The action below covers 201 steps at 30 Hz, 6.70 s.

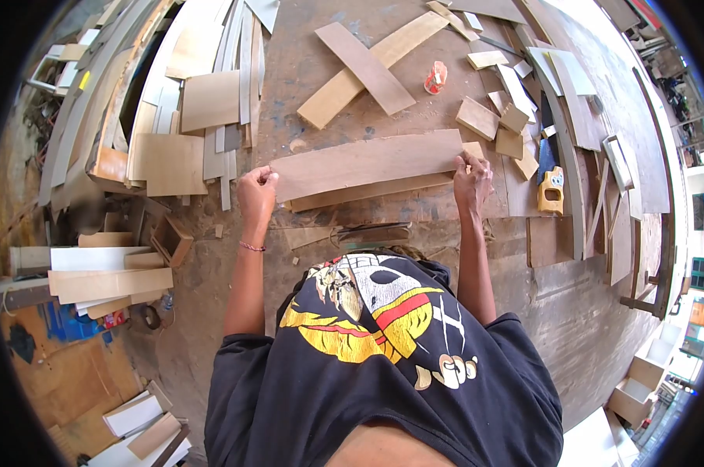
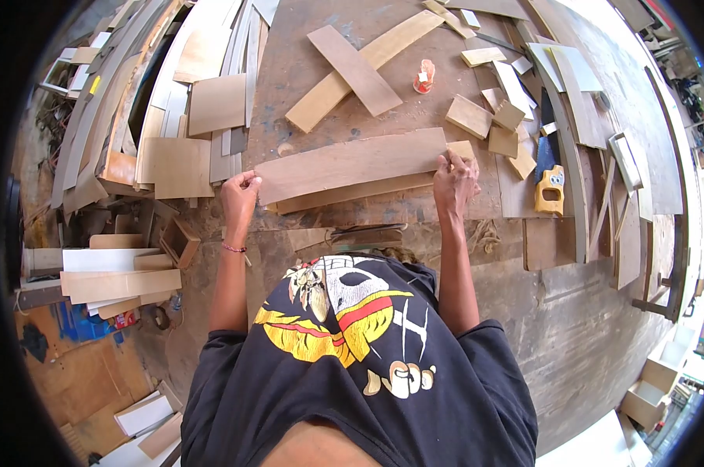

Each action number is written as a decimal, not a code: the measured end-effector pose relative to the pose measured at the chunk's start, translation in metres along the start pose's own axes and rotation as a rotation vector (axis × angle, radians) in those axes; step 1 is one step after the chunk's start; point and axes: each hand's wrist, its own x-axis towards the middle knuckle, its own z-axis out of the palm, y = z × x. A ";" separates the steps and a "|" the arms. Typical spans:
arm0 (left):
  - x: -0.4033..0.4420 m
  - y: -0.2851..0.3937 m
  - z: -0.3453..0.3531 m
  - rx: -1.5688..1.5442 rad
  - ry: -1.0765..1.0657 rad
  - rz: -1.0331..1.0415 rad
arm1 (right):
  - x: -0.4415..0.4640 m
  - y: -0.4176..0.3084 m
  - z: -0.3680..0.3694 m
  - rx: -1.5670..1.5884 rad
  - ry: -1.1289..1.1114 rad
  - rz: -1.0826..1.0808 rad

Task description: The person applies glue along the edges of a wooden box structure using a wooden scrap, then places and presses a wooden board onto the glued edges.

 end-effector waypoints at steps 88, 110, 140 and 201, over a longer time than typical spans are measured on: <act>0.008 0.056 0.056 0.536 -0.589 0.469 | 0.098 0.028 -0.014 -0.338 -0.722 -0.799; 0.007 0.058 0.062 0.541 -0.554 0.447 | 0.088 0.033 0.003 -0.244 -0.380 -0.868; -0.039 0.052 0.059 0.445 -0.189 0.336 | 0.065 0.014 0.021 -0.285 -0.372 -0.955; -0.094 0.077 0.079 -0.552 -0.401 -0.337 | 0.087 0.012 -0.009 -0.260 -0.718 -0.923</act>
